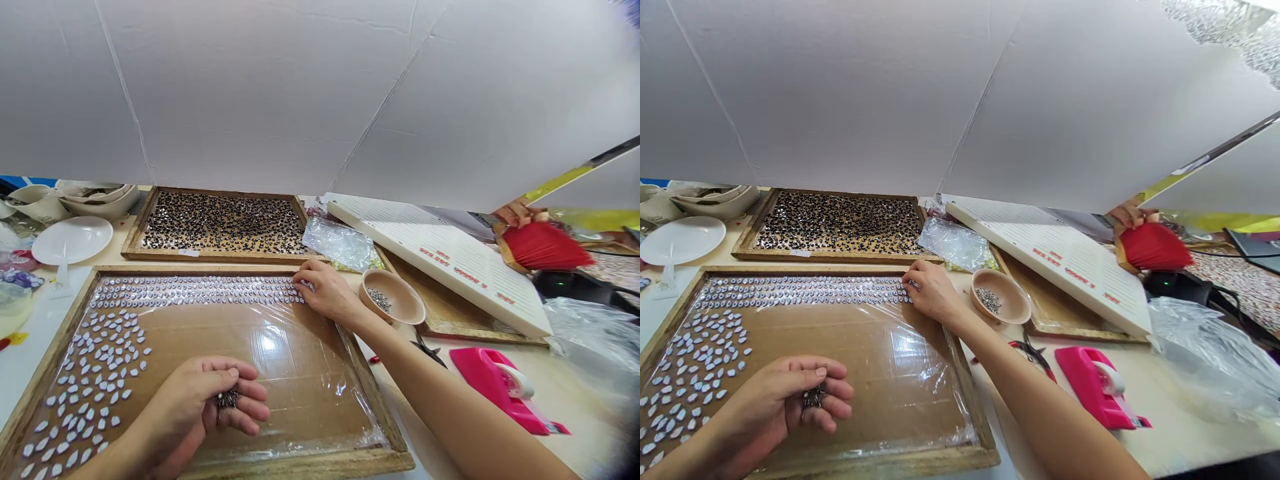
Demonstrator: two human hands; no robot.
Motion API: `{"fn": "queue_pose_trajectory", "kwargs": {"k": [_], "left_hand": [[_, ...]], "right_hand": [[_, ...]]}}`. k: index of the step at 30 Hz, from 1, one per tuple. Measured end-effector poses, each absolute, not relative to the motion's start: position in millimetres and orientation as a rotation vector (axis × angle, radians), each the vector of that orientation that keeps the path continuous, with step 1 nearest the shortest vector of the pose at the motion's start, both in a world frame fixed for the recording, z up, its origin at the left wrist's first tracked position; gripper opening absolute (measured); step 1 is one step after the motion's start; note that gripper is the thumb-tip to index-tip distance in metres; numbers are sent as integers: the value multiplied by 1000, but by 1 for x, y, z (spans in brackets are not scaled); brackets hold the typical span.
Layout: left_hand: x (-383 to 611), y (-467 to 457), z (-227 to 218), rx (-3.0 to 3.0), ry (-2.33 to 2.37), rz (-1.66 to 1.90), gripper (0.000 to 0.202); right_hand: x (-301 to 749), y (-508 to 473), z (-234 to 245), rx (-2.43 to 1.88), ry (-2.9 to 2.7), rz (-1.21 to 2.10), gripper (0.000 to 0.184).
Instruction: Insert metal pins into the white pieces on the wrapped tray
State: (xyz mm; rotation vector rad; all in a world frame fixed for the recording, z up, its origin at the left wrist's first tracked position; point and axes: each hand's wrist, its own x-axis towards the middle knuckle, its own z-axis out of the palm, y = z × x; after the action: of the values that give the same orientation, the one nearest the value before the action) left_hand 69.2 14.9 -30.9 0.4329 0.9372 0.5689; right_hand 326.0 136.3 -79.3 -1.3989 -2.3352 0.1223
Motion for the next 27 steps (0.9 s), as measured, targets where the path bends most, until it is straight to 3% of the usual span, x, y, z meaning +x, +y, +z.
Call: {"fn": "queue_pose_trajectory", "kwargs": {"k": [8, 14, 27], "left_hand": [[69, 13, -33, 458, 935, 538, 20], [71, 11, -35, 471, 878, 545, 20], [71, 13, -30, 535, 769, 577, 23]], "right_hand": [[311, 108, -53, -1291, -2176, 241, 13], [255, 53, -26, -940, -2252, 842, 15], [240, 39, -31, -891, -2242, 853, 14]]}}
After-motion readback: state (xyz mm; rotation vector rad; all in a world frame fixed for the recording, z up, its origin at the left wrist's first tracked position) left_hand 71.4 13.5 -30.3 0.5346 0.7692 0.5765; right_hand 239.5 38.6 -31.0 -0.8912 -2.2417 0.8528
